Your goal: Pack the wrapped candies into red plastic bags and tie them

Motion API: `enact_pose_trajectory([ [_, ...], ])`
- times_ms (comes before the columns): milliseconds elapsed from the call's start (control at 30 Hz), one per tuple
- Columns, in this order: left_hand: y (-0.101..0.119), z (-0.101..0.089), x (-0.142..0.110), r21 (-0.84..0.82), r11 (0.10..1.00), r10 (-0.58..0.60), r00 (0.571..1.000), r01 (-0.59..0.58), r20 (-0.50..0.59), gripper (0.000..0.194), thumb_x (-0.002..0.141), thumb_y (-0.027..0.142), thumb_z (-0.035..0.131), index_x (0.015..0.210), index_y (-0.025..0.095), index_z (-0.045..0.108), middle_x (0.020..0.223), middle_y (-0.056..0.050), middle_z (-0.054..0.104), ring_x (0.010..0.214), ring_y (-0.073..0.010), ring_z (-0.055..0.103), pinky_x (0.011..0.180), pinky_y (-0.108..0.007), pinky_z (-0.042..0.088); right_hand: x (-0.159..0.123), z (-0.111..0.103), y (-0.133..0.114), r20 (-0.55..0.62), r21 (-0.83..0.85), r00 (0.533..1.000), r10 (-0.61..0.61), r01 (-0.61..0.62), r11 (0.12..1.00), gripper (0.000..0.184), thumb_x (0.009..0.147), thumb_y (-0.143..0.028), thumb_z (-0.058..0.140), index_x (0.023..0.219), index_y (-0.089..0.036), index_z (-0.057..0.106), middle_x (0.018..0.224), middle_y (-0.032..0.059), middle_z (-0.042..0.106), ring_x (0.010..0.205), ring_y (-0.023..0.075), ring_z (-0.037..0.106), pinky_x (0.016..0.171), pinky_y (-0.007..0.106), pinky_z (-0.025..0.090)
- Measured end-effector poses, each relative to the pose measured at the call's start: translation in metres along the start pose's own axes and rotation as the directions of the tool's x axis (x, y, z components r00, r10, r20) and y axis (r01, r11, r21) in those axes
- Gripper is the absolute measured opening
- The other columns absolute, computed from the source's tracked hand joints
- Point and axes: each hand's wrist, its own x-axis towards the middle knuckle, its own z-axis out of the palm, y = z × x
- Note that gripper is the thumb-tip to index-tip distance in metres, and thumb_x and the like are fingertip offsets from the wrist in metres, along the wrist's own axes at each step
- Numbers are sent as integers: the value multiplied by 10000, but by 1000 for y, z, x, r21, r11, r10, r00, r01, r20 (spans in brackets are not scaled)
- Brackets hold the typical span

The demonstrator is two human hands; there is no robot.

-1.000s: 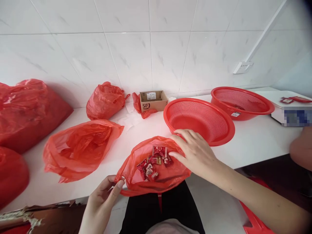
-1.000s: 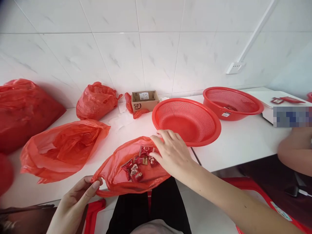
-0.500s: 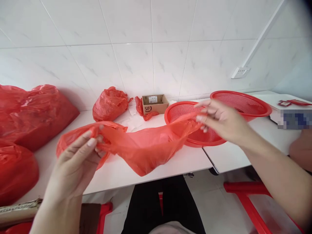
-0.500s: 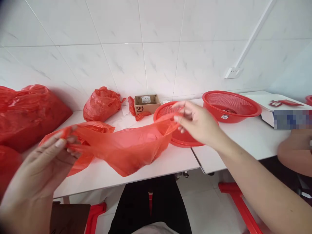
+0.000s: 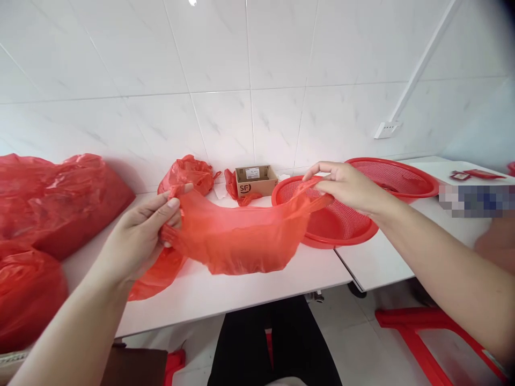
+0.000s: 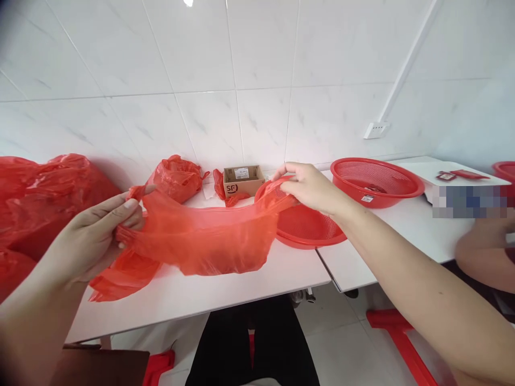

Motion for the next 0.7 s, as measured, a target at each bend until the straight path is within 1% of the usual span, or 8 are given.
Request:
enact_pose_trajectory([
  [100, -5, 5, 2, 5, 1000, -17, 997, 17, 75, 338, 848, 385, 650, 1151, 234, 661, 614, 55, 308, 538, -75, 295, 440, -140, 306, -1, 1, 7, 58, -50, 997, 59, -56, 997, 252, 771, -171, 557, 1007, -239, 613, 778, 9, 684, 661, 145, 625, 551, 237, 462],
  [233, -11, 2, 11, 51, 997, -61, 996, 58, 67, 243, 814, 398, 689, 936, 188, 700, 621, 45, 420, 547, -68, 369, 479, -166, 355, 2, -1, 6, 211, -46, 975, 74, -66, 997, 232, 775, -195, 590, 1003, -234, 611, 772, 12, 669, 642, 135, 612, 533, 236, 466],
  [333, -10, -4, 17, 114, 993, -22, 1000, 20, 18, 206, 801, 376, 709, 789, 175, 666, 720, 8, 594, 647, -96, 506, 593, -204, 434, 9, -5, -5, 175, 54, 984, -16, 6, 999, 212, 780, -205, 625, 988, -228, 594, 709, 5, 645, 572, 126, 579, 511, 253, 466],
  [433, -2, -1, 20, 107, 992, 59, 998, -60, 19, 163, 810, 350, 706, 816, 188, 685, 816, -2, 658, 800, -125, 577, 729, -214, 458, 18, -4, -25, 137, 75, 975, -172, 163, 984, 211, 764, -188, 673, 956, -231, 596, 725, 2, 651, 564, 126, 581, 505, 261, 465],
  [500, 6, 10, 21, 3, 997, 77, 987, -79, 139, 142, 847, 337, 664, 909, 212, 687, 941, -10, 678, 921, -148, 602, 844, -252, 465, 24, 2, -44, 156, 51, 947, -279, 275, 960, 213, 747, -168, 701, 927, -226, 603, 720, -4, 644, 581, 127, 588, 495, 246, 448],
  [567, 13, 25, 24, -44, 999, 44, 947, -32, 318, 218, 865, 333, 639, 1074, 267, 645, 1025, -11, 674, 966, -171, 624, 901, -321, 474, 28, 13, -65, 209, 48, 904, -373, 372, 927, 216, 738, -147, 714, 910, -218, 604, 699, -14, 628, 583, 116, 579, 490, 228, 433],
  [633, 19, 41, 28, 61, 998, -30, 887, 2, 462, 432, 829, 319, 685, 1242, 332, 557, 1037, -10, 667, 937, -181, 643, 868, -350, 502, 31, 28, -85, 285, 78, 847, -450, 447, 891, 211, 742, -131, 709, 904, -209, 599, 675, -26, 610, 553, 97, 552, 481, 216, 422],
  [700, 22, 54, 34, 208, 977, -82, 835, -40, 544, 584, 760, 299, 753, 1299, 335, 533, 1067, -29, 655, 950, -198, 638, 805, -328, 524, 36, 44, -99, 357, 115, 788, -501, 495, 861, 200, 750, -130, 698, 901, -203, 590, 670, -30, 602, 539, 89, 532, 471, 211, 419],
])
